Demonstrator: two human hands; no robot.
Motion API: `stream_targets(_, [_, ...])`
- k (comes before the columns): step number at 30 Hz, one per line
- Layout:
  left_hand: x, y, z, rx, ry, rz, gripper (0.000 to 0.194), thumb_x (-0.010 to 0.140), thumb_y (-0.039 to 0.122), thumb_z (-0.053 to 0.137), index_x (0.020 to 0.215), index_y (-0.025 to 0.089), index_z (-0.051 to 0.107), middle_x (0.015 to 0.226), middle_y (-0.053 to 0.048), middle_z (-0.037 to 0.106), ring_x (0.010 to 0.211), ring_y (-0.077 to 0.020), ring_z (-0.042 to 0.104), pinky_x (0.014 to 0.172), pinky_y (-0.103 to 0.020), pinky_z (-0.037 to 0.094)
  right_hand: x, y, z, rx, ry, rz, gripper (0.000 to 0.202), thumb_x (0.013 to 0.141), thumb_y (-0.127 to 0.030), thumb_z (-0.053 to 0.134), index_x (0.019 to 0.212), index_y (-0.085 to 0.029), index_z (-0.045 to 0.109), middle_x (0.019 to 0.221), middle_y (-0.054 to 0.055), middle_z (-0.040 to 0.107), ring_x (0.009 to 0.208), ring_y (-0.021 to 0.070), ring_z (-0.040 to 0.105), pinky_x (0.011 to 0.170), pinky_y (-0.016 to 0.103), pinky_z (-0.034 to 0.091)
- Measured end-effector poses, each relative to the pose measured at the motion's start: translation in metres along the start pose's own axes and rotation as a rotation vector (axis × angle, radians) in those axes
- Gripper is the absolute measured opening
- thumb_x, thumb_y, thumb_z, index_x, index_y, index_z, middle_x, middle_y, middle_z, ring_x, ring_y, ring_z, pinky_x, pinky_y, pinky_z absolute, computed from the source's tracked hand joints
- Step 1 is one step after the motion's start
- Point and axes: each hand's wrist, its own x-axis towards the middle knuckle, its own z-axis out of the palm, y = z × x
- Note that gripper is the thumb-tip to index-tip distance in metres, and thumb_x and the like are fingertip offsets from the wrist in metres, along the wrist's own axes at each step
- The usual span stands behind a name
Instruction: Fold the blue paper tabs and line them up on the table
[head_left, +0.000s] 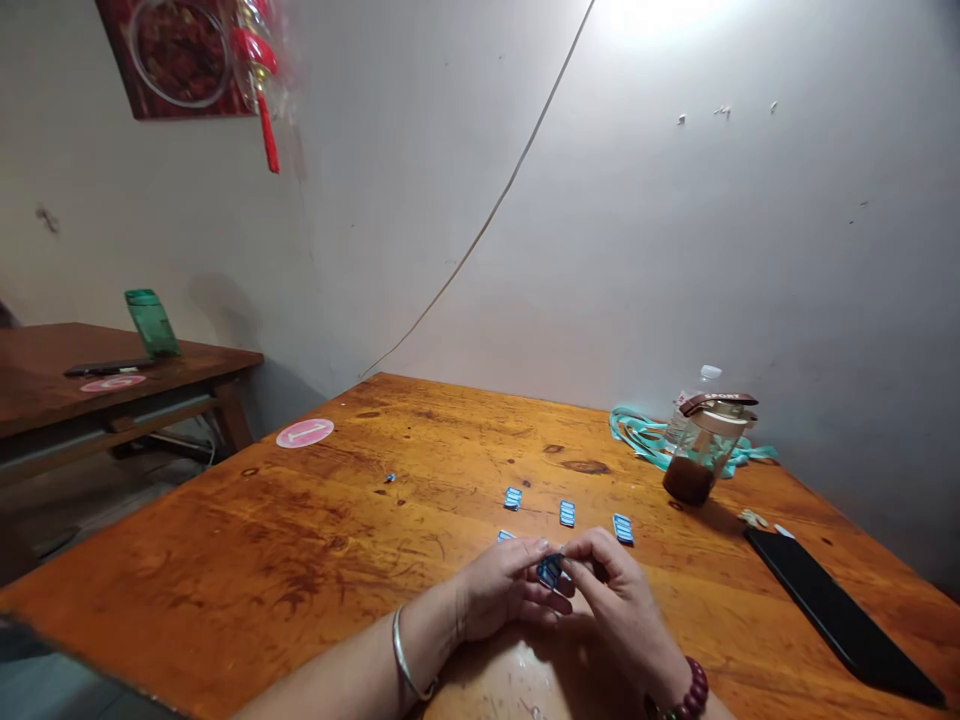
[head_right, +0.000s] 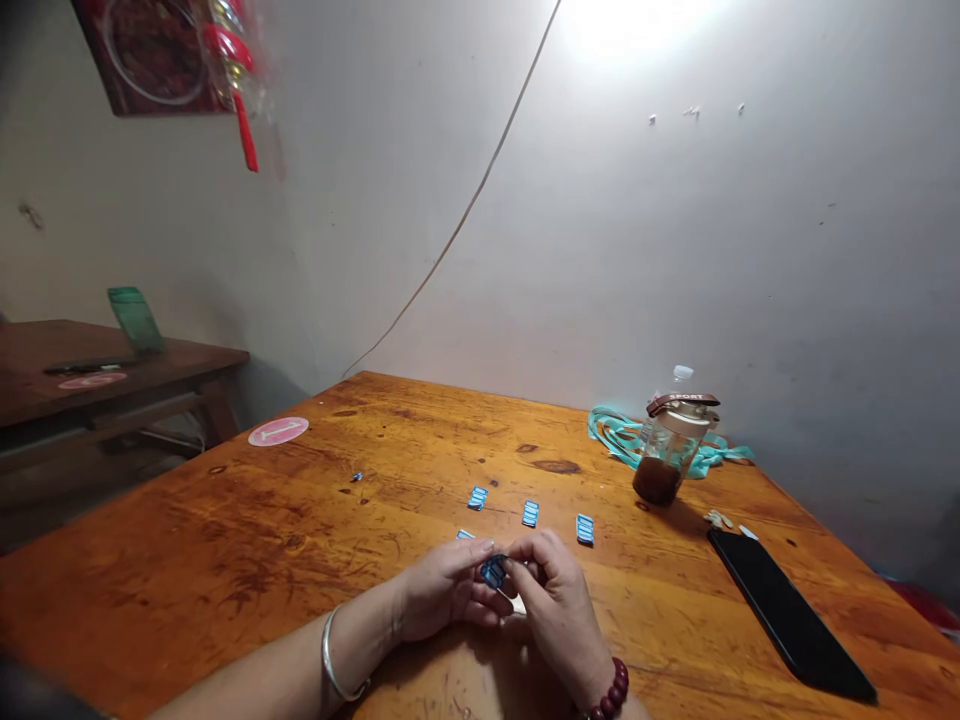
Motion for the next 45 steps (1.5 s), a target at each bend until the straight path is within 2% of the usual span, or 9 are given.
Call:
stream_targets(7, [0.002, -0.001, -0.005, 0.038, 0.033, 0.004, 0.029, 0.072, 0.04, 0.057, 0.081, 0.012, 0.055, 0.069, -0.003, 0.056, 0.054, -0.0071, 0.053, 0.054, -0.018, 0.041, 0.0, 0.008, 0.006, -0.036, -0.03, 0.008, 0.015, 0.08, -0.028, 0.049, 0.07, -0.019, 0.056, 0.068, 0.0, 0.054, 0.064, 0.0139, 0.049, 0.058, 0.023, 0.038])
stream_targets(13, [0.004, -0.004, -0.002, 0.179, 0.128, 0.049, 0.041, 0.073, 0.051, 0.048, 0.086, 0.012, 0.054, 0.075, -0.007, 0.059, 0.054, -0.0094, 0.056, 0.051, -0.02, 0.042, -0.001, 0.01, 0.007, -0.019, -0.023, 0.104, 0.02, 0.08, -0.031, 0.047, 0.066, -0.019, 0.051, 0.062, -0.002, 0.051, 0.059, 0.012, 0.047, 0.053, 0.021, 0.036])
stream_targets(17, [0.007, -0.008, -0.002, 0.287, 0.156, 0.115, 0.032, 0.073, 0.043, 0.052, 0.081, 0.013, 0.053, 0.067, -0.003, 0.058, 0.048, -0.0073, 0.052, 0.045, -0.018, 0.038, -0.001, 0.009, 0.007, 0.042, -0.05, 0.14, 0.022, 0.08, -0.035, 0.047, 0.066, -0.019, 0.049, 0.062, -0.003, 0.05, 0.058, 0.0113, 0.046, 0.052, 0.021, 0.036])
stream_targets(20, [0.009, -0.01, -0.006, 0.271, 0.126, 0.098, 0.027, 0.075, 0.039, 0.049, 0.075, 0.012, 0.053, 0.06, -0.002, 0.056, 0.043, -0.0062, 0.048, 0.042, -0.017, 0.034, -0.001, 0.004, 0.004, 0.045, -0.124, 0.109, 0.016, 0.08, -0.03, 0.047, 0.091, -0.02, 0.051, 0.067, -0.003, 0.051, 0.061, 0.0114, 0.048, 0.056, 0.022, 0.039])
stream_targets(23, [0.009, -0.01, -0.011, 0.21, 0.061, 0.074, 0.022, 0.073, 0.033, 0.05, 0.073, 0.012, 0.054, 0.057, 0.0, 0.052, 0.041, -0.0044, 0.044, 0.041, -0.015, 0.031, -0.001, 0.001, -0.003, -0.02, -0.203, 0.078, 0.04, 0.076, -0.026, 0.051, 0.115, -0.023, 0.041, 0.074, -0.003, 0.055, 0.067, 0.0126, 0.051, 0.063, 0.024, 0.041])
stream_targets(31, [0.007, -0.008, -0.01, 0.226, 0.036, 0.01, 0.018, 0.07, 0.029, 0.052, 0.074, 0.012, 0.055, 0.056, 0.001, 0.051, 0.04, -0.0041, 0.041, 0.039, -0.015, 0.028, 0.0, -0.003, -0.006, -0.008, -0.261, 0.032, 0.017, 0.078, -0.024, 0.047, 0.092, -0.019, 0.056, 0.082, 0.002, 0.061, 0.074, 0.0148, 0.055, 0.067, 0.025, 0.043])
stream_targets(37, [0.007, -0.004, -0.003, 0.256, 0.12, 0.067, 0.024, 0.07, 0.036, 0.053, 0.069, 0.013, 0.052, 0.054, 0.002, 0.051, 0.04, -0.0039, 0.042, 0.04, -0.015, 0.029, -0.001, 0.0, 0.003, 0.134, -0.138, 0.173, 0.029, 0.076, -0.035, 0.053, 0.1, -0.02, 0.052, 0.076, -0.001, 0.059, 0.069, 0.0134, 0.055, 0.062, 0.023, 0.044])
stream_targets(42, [0.006, -0.006, 0.003, 0.261, 0.125, 0.107, 0.025, 0.071, 0.038, 0.054, 0.074, 0.013, 0.053, 0.061, 0.0, 0.055, 0.044, -0.0047, 0.047, 0.044, -0.017, 0.035, -0.002, 0.007, 0.012, 0.3, -0.074, 0.278, 0.028, 0.074, -0.046, 0.052, 0.074, -0.018, 0.054, 0.067, -0.002, 0.055, 0.06, 0.0116, 0.052, 0.052, 0.021, 0.041])
stream_targets(45, [0.007, -0.007, 0.004, 0.265, 0.089, 0.097, 0.026, 0.072, 0.038, 0.055, 0.075, 0.012, 0.055, 0.064, -0.001, 0.056, 0.047, -0.0049, 0.049, 0.048, -0.017, 0.037, 0.0, 0.011, 0.01, 0.305, -0.033, 0.274, 0.028, 0.074, -0.045, 0.052, 0.072, -0.017, 0.054, 0.065, -0.002, 0.054, 0.058, 0.0117, 0.05, 0.051, 0.021, 0.041])
